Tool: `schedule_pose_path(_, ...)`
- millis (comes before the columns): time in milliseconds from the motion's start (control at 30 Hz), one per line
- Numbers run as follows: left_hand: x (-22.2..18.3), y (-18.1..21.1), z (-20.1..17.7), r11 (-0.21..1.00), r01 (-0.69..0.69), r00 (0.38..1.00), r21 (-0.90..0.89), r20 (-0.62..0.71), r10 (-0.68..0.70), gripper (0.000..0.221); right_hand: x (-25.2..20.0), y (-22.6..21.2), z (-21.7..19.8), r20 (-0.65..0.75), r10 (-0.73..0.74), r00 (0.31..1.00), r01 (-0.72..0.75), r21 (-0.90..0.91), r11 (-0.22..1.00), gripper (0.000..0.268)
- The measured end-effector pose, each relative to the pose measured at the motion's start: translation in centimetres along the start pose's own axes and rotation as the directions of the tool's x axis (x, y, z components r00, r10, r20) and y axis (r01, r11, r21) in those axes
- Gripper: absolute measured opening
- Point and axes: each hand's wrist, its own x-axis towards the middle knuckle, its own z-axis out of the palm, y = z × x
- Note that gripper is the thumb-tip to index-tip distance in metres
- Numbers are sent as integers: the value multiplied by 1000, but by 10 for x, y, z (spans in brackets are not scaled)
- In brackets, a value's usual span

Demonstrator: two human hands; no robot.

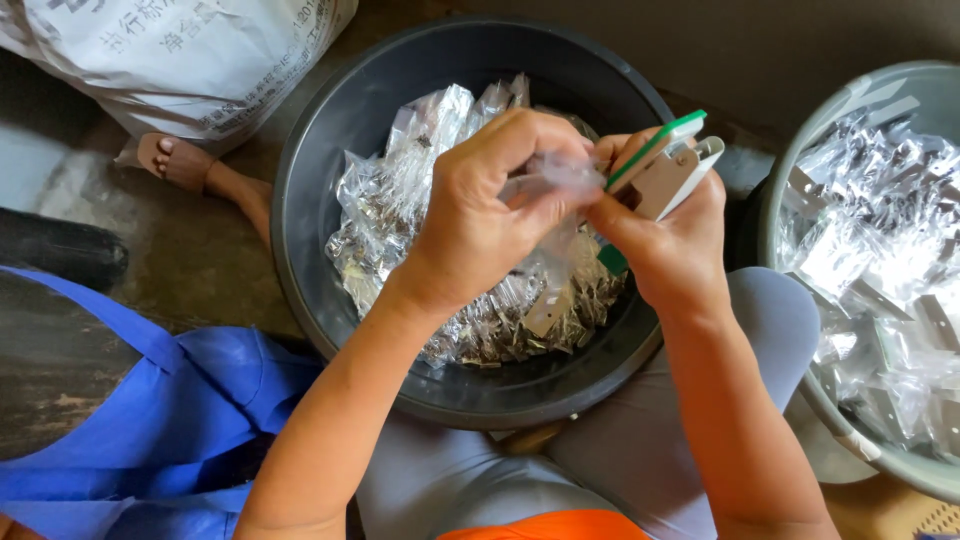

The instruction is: Stapling paper labels onto the tops of small plastic bags containing metal parts

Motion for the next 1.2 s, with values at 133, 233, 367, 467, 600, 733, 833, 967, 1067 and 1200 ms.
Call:
schedule_pose_path(133, -9, -10, -14, 955, 129, 982, -268, 167, -86, 25, -1, 6, -9, 3, 35, 999, -35, 46, 998, 35)
schedule_pose_path(233, -10, -16, -8, 999, 32, 998, -1, 62, -32, 41, -3, -7, -2, 41, -20, 999, 24, -94, 995, 29)
schedule_pose_path(367, -8, -8, -5, 1000, 19, 996, -12, 88, -18, 33, -4, 3, -3, 8, -89, 996, 89, -197, 976, 34)
schedule_pose_path(467, -9, -10, -5, 995, -73, 993, 64, 98, 67, 35, -3, 1, -1, -2, -17, 1000, 17, -9, 1000, 32)
schedule_pose_path(600, -17, -17, -4, 990, -105, 990, 94, 99, 96, 38, -3, 2, 1, 16, 12, 1000, -11, -46, 999, 26)
schedule_pose_path(733, -21, -14, -6, 995, -73, 989, 68, 136, 63, 37, -3, 10, -2, -19, 55, 998, -54, 10, 998, 20)
schedule_pose_path(833, -23, -31, -3, 999, -41, 994, 26, 99, 38, 37, -4, 11, -3, 2, 56, 998, -56, -6, 998, 20)
schedule_pose_path(967, -22, -20, -8, 1000, -22, 990, 5, 138, 21, 31, -5, 18, -4, -14, 15, 1000, -15, 54, 998, 27)
schedule_pose_path(1067, -22, -20, -4, 1000, 3, 987, 24, 162, -7, 33, -6, 18, -1, -46, 27, 999, -20, 142, 990, 29)
schedule_pose_path(1200, -26, -29, 6, 997, 80, 996, -6, 35, -80, 41, -10, 22, 2, -61, -2, 998, 12, 164, 986, 30)
